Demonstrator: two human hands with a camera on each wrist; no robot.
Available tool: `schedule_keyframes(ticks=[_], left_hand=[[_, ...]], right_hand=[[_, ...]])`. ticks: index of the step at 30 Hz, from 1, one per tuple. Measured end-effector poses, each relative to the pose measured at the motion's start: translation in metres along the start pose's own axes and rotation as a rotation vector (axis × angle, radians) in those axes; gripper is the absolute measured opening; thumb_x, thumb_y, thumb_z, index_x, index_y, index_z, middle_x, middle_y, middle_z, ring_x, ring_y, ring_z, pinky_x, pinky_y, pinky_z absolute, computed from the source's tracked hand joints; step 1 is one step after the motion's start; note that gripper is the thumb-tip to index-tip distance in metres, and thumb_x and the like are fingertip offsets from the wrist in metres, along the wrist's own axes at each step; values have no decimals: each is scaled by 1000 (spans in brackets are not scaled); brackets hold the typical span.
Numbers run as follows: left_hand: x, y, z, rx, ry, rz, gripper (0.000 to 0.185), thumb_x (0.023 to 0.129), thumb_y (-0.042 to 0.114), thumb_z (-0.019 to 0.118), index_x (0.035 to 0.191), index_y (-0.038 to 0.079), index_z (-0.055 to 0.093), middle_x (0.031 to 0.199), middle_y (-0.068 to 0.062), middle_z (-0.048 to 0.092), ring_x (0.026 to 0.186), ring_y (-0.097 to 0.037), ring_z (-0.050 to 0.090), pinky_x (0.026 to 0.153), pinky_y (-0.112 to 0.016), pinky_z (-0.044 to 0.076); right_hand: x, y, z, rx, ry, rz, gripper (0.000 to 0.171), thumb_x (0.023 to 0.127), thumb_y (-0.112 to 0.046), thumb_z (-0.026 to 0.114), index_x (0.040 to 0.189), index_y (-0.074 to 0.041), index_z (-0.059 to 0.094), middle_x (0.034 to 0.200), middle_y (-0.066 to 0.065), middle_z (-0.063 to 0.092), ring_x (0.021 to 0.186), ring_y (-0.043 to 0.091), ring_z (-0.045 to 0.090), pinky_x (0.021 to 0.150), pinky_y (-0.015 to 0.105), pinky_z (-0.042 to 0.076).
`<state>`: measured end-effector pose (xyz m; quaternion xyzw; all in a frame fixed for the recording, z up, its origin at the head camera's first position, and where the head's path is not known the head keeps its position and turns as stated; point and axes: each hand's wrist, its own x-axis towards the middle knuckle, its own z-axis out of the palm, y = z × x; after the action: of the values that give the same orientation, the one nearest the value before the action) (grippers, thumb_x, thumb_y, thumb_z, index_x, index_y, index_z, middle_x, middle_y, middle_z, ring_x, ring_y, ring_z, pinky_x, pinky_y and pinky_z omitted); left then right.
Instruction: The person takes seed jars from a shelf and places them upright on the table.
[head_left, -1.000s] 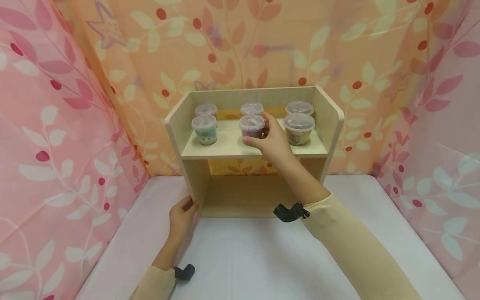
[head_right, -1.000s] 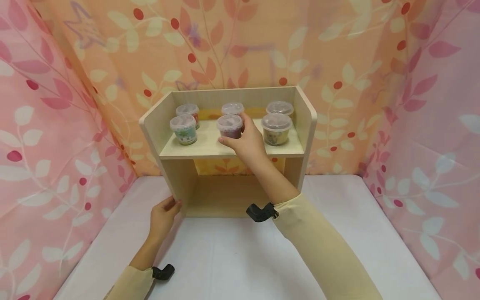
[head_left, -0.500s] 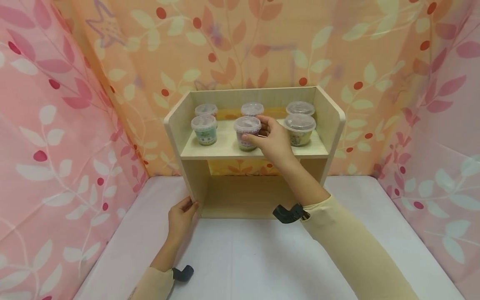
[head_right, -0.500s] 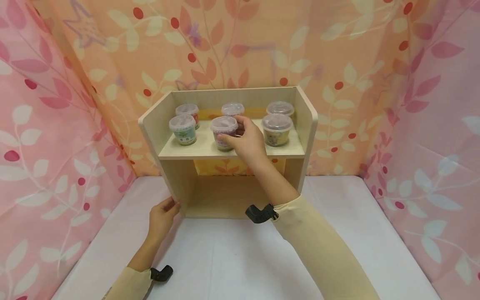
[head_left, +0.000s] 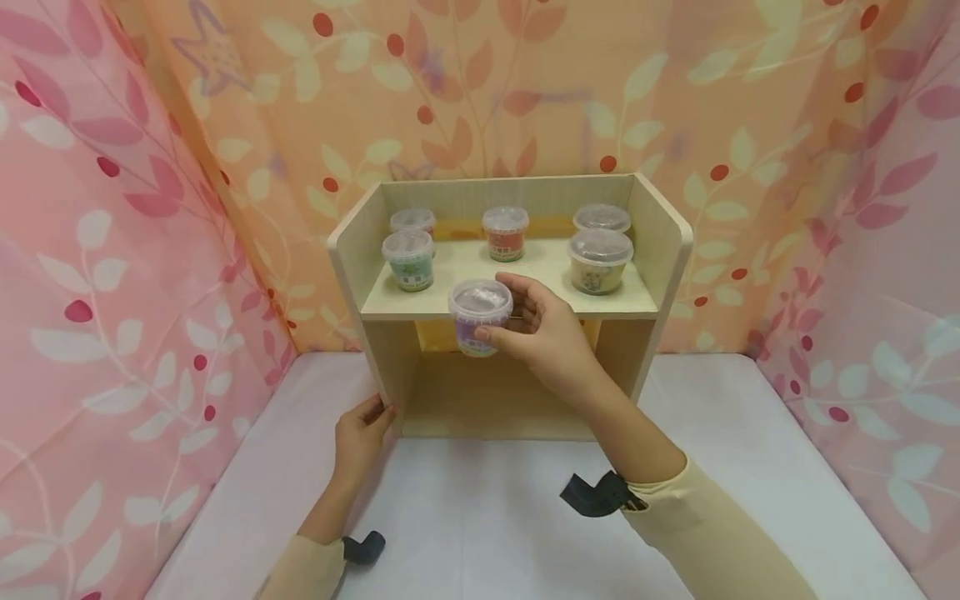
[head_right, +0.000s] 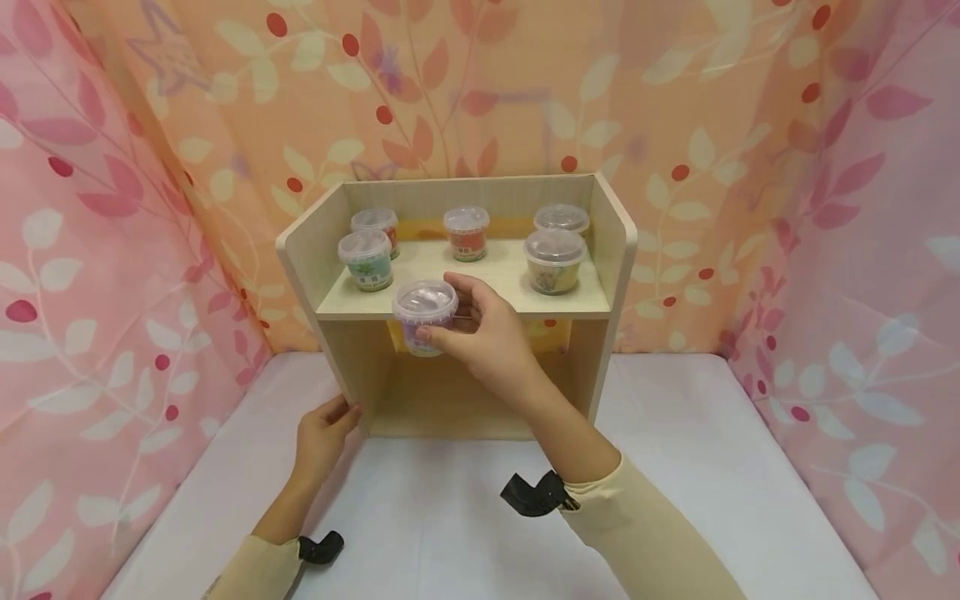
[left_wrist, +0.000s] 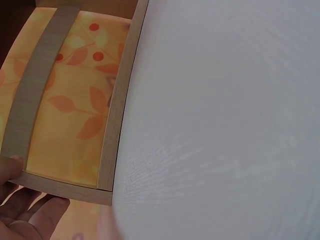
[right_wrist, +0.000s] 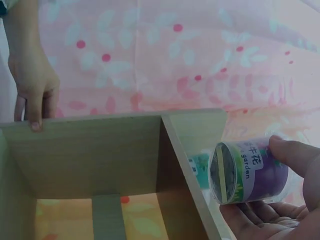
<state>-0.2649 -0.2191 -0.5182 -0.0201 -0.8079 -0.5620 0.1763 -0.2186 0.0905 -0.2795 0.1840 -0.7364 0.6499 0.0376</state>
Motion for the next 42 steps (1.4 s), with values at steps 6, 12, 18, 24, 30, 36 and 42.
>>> schedule_keyframes(ticks=[6,12,18,24,30,36,42], left_hand=[[3,1,-1,-1,14,5,33,93,11,77,122,-2,73,115,-19,75,103,-26,73,77,-12,55],[1,2,0,-7,4,-17,35,93,12,77,125,-1,72,116,-19,75,105,-29,73,79,-14,56],[1,2,-1,-8,2,-27,34,94,13,76,125,-1,72,114,-17,75,104,-28,73,79,-16,57],[1,3,-1,-11,-3,-18,33,94,13,76,124,0,73,113,-16,76,104,-26,73,80,-17,57],[1,5,0,-10,-7,-20,35,93,12,76,125,-2,71,115,-18,75,106,-28,73,82,-19,58],[2,4,-1,-16,-7,-6,34,93,12,76,124,0,72,116,-18,75,106,-28,73,82,-20,58],[1,2,-1,-23,3,-4,32,93,11,77,123,0,73,114,-18,75,105,-28,73,81,-18,58]], right_hand=[[-21,20,3,-40,-24,-17,76,83,-10,86,149,-8,48,139,6,61,127,22,60,108,34,50],[-35,50,0,-13,-15,7,75,84,-11,86,149,-10,48,141,7,60,132,22,57,110,32,47],[-41,87,-2,10,-7,78,81,83,-12,87,152,-5,44,145,10,58,135,24,54,110,29,46],[-44,124,-4,30,-4,113,81,81,-12,87,150,-5,45,143,12,59,134,27,55,108,29,48],[-48,156,-2,12,-11,155,83,82,-12,87,150,1,42,142,19,58,132,33,57,104,30,52],[-52,185,1,-29,-26,181,80,83,-10,85,150,3,42,139,22,59,126,36,61,101,40,55],[-57,213,4,-57,-54,193,80,84,-7,84,149,10,40,138,27,58,123,40,62,103,47,53]])
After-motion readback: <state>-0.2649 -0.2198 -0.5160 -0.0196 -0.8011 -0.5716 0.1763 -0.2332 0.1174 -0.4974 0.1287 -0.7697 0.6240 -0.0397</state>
